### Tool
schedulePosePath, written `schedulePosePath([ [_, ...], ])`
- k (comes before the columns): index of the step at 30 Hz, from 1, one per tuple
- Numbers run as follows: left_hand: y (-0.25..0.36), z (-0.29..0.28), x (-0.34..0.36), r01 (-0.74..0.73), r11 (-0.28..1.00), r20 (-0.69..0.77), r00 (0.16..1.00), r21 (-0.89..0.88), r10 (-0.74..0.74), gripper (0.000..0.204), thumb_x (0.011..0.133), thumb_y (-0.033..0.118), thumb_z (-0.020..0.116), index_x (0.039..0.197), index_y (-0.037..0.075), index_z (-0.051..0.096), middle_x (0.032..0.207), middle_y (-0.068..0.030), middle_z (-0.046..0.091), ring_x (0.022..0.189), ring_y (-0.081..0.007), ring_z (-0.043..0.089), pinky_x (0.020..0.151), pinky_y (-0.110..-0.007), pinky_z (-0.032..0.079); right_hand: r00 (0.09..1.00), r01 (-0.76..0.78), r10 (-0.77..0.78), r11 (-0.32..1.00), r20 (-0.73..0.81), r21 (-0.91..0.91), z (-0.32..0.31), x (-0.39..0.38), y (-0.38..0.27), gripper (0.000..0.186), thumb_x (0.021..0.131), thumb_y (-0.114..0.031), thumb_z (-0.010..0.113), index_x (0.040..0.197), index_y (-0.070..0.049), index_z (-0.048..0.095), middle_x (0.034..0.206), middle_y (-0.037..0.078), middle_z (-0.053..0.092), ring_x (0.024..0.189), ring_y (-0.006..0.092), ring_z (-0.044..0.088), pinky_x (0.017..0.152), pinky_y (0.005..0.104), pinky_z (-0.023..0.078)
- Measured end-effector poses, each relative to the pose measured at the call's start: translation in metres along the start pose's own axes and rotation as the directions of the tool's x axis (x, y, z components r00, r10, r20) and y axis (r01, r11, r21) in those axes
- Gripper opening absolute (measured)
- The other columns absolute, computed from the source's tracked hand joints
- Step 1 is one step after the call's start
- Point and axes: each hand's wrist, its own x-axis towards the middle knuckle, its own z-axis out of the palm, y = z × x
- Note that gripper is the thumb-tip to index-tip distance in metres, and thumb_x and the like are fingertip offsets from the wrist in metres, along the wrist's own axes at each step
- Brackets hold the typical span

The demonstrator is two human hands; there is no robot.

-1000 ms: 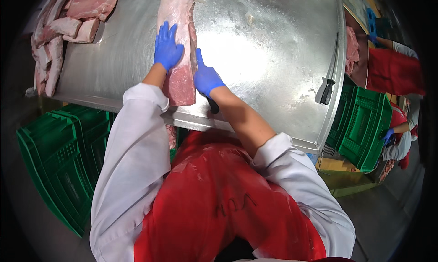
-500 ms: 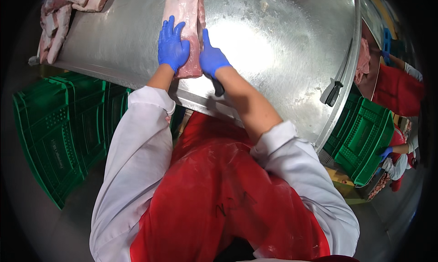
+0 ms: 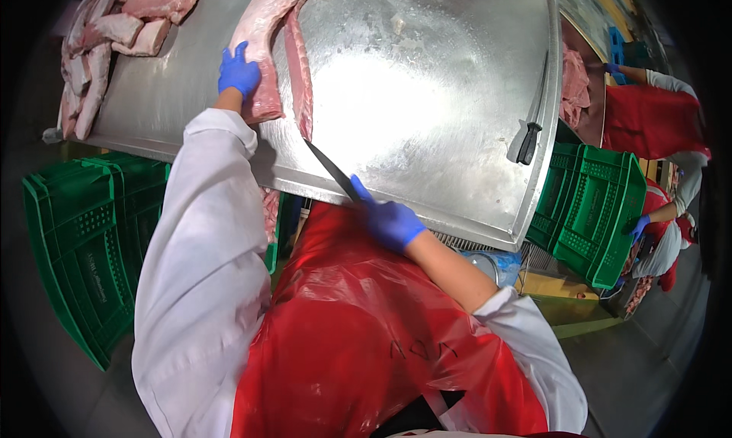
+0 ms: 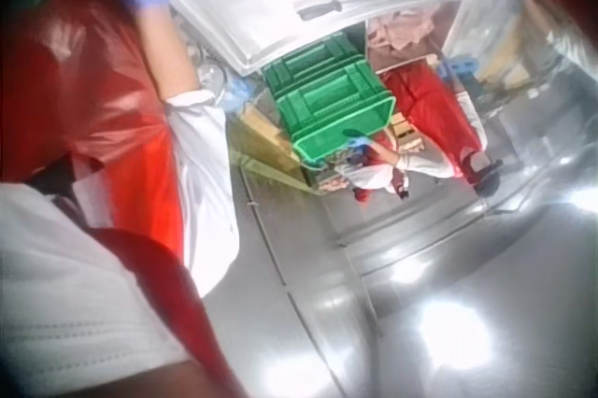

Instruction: The person uses a knife to trim fat and cut a large piece of raw meat into smaller portions on a stainless steel table. Trimmed fat is placed into a green crate while the cut meat pieces are stacked on the table.

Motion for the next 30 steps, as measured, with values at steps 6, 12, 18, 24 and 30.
schedulePosePath([
  [6, -0.014, -0.012, 0.104, 0.002, 0.999, 0.048, 0.999, 0.035, -0.004, 0.083, 0.080, 0.041, 0.070, 0.150, 0.014, 0.037, 0.154, -0.0232, 0.036, 0.137, -0.0415, 0.043, 0.113, -0.046, 0.037, 0.928, -0.197, 0.255, 0.955, -0.270, 0.223, -0.034, -0.078, 0.043, 0.068, 0.103, -0.017, 0.040, 0.160, -0.024, 0.004, 0.078, 0.025, 0.066, 0.063, 0.0405, 0.064, 0.063, 0.0492, 0.053],
  [12, 0.032, -0.026, 0.116, -0.057, 0.988, 0.110, 0.993, 0.142, 0.041, 0.079, 0.075, 0.041, 0.077, 0.137, 0.002, 0.047, 0.128, -0.0268, 0.059, 0.116, -0.0396, 0.061, 0.097, -0.045, 0.050, 0.767, -0.124, 0.492, 0.744, -0.412, 0.657, -0.043, -0.083, 0.056, 0.078, 0.097, -0.004, 0.044, 0.161, -0.030, 0.007, 0.076, 0.006, 0.063, 0.057, 0.0144, 0.059, 0.053, 0.0301, 0.051],
  [18, -0.055, -0.022, 0.088, 0.095, 0.765, 0.372, 0.907, -0.637, 0.197, 0.050, 0.073, 0.015, 0.062, 0.119, -0.004, 0.056, 0.099, -0.0127, 0.061, 0.090, -0.0245, 0.058, 0.083, -0.037, 0.049, 0.857, -0.080, 0.423, 0.673, -0.294, 0.735, -0.073, 0.018, 0.004, 0.076, 0.099, -0.009, 0.045, 0.161, -0.030, 0.006, 0.075, 0.006, 0.060, 0.057, 0.0120, 0.056, 0.053, 0.0296, 0.051],
  [24, -0.070, -0.043, -0.010, 0.525, 0.331, 0.582, 0.808, -0.784, 0.096, 0.069, 0.074, 0.012, 0.058, 0.142, 0.009, 0.046, 0.119, -0.0117, 0.061, 0.105, -0.0272, 0.062, 0.094, -0.040, 0.052, 0.943, 0.068, 0.236, 0.553, -0.235, 0.830, -0.091, 0.237, -0.096, 0.068, 0.102, -0.019, 0.046, 0.161, -0.021, 0.011, 0.118, 0.013, 0.061, 0.084, 0.0208, 0.067, 0.072, 0.0341, 0.057],
  [30, -0.082, -0.035, -0.021, 0.521, 0.251, 0.552, 0.831, -0.816, 0.068, 0.078, 0.072, 0.012, 0.060, 0.147, 0.007, 0.039, 0.126, -0.0142, 0.057, 0.112, -0.0302, 0.057, 0.098, -0.040, 0.048, 0.733, -0.062, 0.194, 0.974, -0.652, 0.219, -0.097, 0.345, -0.080, 0.056, 0.104, -0.025, 0.032, 0.159, -0.021, 0.021, 0.151, 0.010, 0.045, 0.139, 0.0265, 0.043, 0.118, 0.0370, 0.031],
])
